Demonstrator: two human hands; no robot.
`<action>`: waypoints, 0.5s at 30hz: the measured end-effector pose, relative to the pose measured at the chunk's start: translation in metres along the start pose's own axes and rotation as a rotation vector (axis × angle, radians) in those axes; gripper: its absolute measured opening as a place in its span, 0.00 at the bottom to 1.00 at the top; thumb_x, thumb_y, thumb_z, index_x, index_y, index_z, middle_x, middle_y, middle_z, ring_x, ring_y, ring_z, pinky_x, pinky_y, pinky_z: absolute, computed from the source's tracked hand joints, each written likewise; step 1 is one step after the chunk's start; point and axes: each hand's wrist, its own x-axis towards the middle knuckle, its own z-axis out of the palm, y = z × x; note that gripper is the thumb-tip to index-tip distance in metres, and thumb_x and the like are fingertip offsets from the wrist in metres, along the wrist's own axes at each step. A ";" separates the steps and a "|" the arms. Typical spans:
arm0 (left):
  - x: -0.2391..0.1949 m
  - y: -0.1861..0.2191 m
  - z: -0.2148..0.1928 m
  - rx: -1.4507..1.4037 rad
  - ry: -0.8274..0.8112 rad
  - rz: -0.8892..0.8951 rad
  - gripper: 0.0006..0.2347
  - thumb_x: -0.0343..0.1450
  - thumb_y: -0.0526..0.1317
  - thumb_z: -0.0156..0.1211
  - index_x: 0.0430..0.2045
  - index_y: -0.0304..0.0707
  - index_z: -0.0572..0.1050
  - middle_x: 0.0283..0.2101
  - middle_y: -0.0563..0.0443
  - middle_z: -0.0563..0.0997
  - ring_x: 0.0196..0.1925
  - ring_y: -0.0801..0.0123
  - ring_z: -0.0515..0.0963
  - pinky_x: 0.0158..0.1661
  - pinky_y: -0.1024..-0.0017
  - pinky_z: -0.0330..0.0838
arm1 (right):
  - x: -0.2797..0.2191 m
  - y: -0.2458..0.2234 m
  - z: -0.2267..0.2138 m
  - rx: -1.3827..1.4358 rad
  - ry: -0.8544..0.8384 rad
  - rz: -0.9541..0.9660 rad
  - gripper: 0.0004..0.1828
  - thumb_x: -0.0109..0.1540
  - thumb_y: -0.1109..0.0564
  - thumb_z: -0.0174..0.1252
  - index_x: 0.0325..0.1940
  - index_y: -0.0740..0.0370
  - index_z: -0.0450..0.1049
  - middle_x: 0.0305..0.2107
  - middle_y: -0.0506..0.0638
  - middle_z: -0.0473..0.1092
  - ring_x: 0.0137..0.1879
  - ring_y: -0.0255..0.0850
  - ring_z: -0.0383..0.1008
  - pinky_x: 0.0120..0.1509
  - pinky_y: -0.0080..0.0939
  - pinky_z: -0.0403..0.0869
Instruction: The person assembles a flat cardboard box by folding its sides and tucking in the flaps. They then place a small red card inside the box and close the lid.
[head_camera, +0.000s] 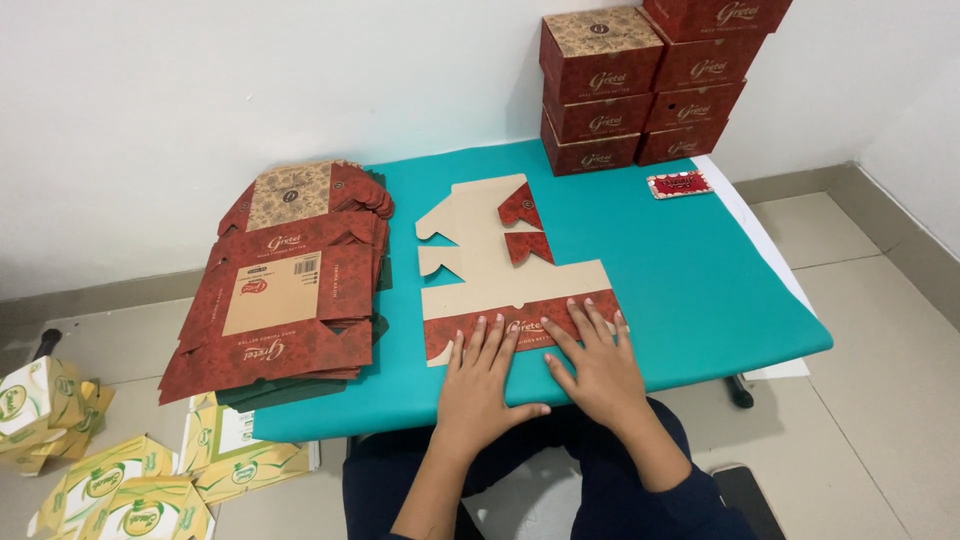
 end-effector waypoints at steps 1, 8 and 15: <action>0.001 0.001 -0.001 0.002 0.001 -0.001 0.47 0.58 0.73 0.54 0.66 0.43 0.49 0.69 0.46 0.51 0.71 0.56 0.44 0.65 0.53 0.37 | 0.000 0.000 0.001 0.001 0.002 -0.002 0.28 0.63 0.36 0.39 0.66 0.41 0.59 0.65 0.53 0.54 0.71 0.49 0.48 0.72 0.60 0.44; 0.002 0.002 0.009 -0.056 0.002 -0.092 0.33 0.71 0.64 0.34 0.64 0.37 0.52 0.68 0.46 0.53 0.71 0.62 0.47 0.65 0.58 0.38 | -0.002 0.003 0.007 -0.043 -0.002 -0.024 0.30 0.64 0.35 0.36 0.69 0.40 0.55 0.66 0.48 0.52 0.73 0.48 0.45 0.72 0.60 0.42; 0.006 0.001 0.005 -0.145 0.029 -0.121 0.30 0.72 0.60 0.38 0.62 0.37 0.58 0.66 0.46 0.59 0.69 0.60 0.53 0.65 0.57 0.41 | -0.003 0.008 0.015 -0.100 -0.015 -0.050 0.31 0.64 0.34 0.34 0.70 0.40 0.51 0.67 0.41 0.49 0.74 0.46 0.40 0.72 0.60 0.39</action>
